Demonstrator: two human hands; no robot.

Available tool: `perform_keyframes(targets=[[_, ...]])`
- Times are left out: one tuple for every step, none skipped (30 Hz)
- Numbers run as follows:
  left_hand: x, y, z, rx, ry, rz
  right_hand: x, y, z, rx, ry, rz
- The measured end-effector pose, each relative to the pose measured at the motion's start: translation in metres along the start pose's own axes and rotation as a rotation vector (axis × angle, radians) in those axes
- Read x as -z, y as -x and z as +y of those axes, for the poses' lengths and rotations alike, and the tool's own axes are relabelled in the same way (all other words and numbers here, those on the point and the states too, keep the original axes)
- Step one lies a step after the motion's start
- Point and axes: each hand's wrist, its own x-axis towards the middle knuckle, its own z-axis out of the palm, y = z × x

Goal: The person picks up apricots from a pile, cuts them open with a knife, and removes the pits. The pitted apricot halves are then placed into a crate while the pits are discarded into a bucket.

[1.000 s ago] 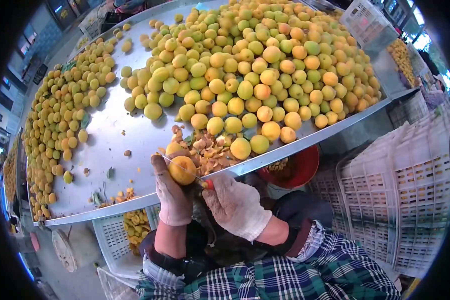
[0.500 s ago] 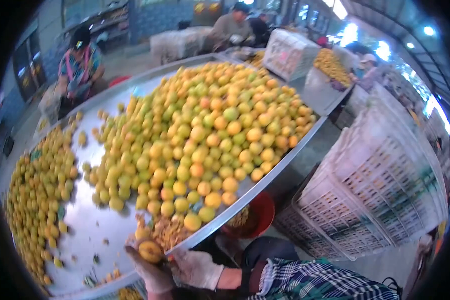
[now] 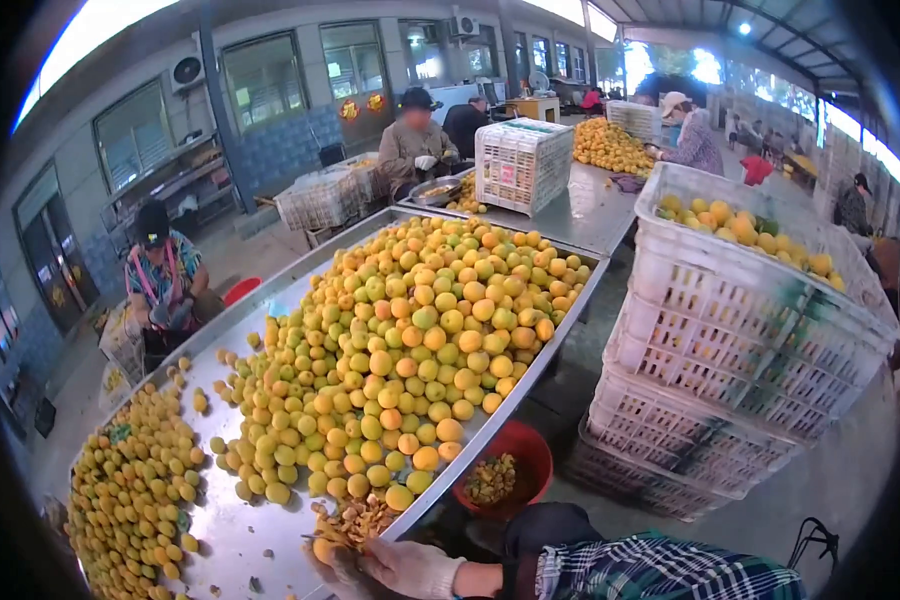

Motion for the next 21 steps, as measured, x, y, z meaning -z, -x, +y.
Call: perform_keyframes(targets=[[-0.005,0.007,0.006,-0.045,-0.013,-0.021,-0.008,0.006,0.007,0.004,0.004,0.02],[-0.008,0.013,0.011,-0.087,-0.024,-0.042,-0.014,0.011,0.014,0.003,0.008,0.038],[-0.007,0.017,0.009,-0.01,0.023,-0.022,-0.012,0.018,0.011,0.069,0.012,0.083],[-0.006,0.019,0.008,0.015,0.052,-0.018,-0.008,0.026,0.008,0.044,0.034,0.059],[-0.006,0.021,0.008,0.038,0.082,-0.013,0.001,0.035,0.004,0.019,0.058,0.036],[-0.007,0.025,0.013,0.063,0.113,-0.008,0.009,0.043,-0.003,-0.006,0.083,0.012],[-0.015,0.028,0.039,0.008,0.092,-0.059,0.01,0.046,0.0,-0.015,0.076,-0.025],[-0.017,0.028,0.049,-0.032,0.016,-0.108,0.004,0.048,0.01,-0.014,-0.07,0.018],[-0.017,0.029,0.056,-0.072,-0.06,-0.154,0.009,0.056,0.005,-0.047,-0.119,-0.006],[-0.02,0.029,0.064,-0.113,-0.136,-0.201,0.017,0.064,-0.003,-0.08,-0.169,-0.031],[-0.037,0.026,0.061,-0.313,0.035,-0.17,0.024,0.071,-0.012,-0.072,-0.157,-0.03],[-0.039,0.029,0.066,-0.288,0.027,-0.146,0.031,0.077,-0.02,-0.065,-0.148,-0.031],[-0.037,0.033,0.071,-0.262,0.014,-0.123,0.031,0.083,-0.025,-0.059,-0.143,-0.034],[-0.036,0.036,0.077,-0.235,0.001,-0.1,0.023,0.085,-0.02,0.017,-0.085,0.02],[-0.056,0.042,0.101,-0.181,0.052,-0.072,0.009,0.082,-0.006,0.091,-0.024,0.069],[-0.051,0.043,0.102,-0.055,0.142,-0.058,0.001,0.086,-0.004,0.128,0.015,0.109],[-0.063,0.046,0.124,0.113,0.322,-0.076,0.002,0.091,-0.009,0.134,0.04,0.138],[-0.072,0.049,0.143,0.28,0.504,-0.085,0.004,0.096,-0.013,0.124,0.054,0.157],[-0.069,0.044,0.138,0.381,0.481,0.001,0.005,0.099,-0.017,0.125,0.06,0.173],[-0.067,0.052,0.138,0.474,0.415,0.013,0.008,0.103,-0.024,0.065,0.013,0.191],[-0.068,0.05,0.138,0.419,0.35,0.015,0.004,0.099,-0.024,0.253,0.183,0.378]])
